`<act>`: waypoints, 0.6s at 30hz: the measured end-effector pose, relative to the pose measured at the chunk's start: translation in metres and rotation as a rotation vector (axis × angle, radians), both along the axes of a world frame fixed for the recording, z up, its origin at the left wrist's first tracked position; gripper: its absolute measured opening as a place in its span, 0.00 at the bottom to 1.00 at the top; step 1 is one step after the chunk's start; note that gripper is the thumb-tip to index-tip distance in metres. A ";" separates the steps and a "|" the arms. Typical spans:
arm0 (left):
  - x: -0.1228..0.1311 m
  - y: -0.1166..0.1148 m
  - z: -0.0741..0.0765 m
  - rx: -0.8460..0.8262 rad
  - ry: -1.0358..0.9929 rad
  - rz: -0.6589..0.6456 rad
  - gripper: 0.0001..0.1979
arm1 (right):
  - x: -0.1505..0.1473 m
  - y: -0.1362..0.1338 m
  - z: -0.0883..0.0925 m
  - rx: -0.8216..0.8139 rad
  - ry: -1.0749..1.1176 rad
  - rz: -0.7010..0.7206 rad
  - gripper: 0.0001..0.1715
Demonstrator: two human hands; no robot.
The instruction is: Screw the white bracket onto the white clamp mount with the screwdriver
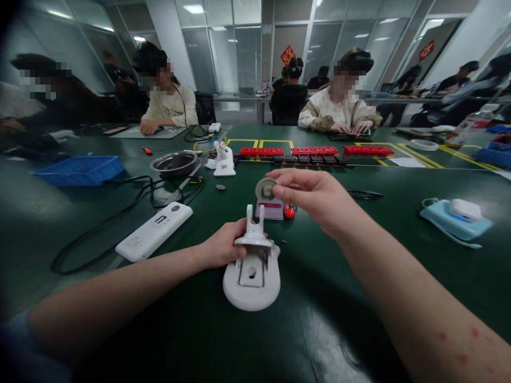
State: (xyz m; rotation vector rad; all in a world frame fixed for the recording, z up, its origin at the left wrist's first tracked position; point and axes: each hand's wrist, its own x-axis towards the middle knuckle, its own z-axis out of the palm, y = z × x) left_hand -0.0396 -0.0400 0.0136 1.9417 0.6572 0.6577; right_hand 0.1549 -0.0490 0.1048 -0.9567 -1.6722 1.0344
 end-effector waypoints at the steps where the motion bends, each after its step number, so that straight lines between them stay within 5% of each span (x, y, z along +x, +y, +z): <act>1: 0.000 0.001 -0.002 -0.050 -0.044 0.012 0.34 | 0.004 -0.004 0.006 0.027 -0.153 0.055 0.06; 4: 0.000 0.006 -0.009 -0.185 -0.087 0.125 0.34 | 0.007 -0.011 0.010 0.169 -0.557 0.140 0.06; 7: 0.000 0.009 -0.011 -0.195 -0.041 0.228 0.33 | 0.000 -0.011 -0.001 0.325 -0.783 0.065 0.03; 18: -0.005 0.001 0.029 -0.081 0.356 0.267 0.16 | -0.016 -0.010 -0.020 0.404 -0.979 -0.016 0.04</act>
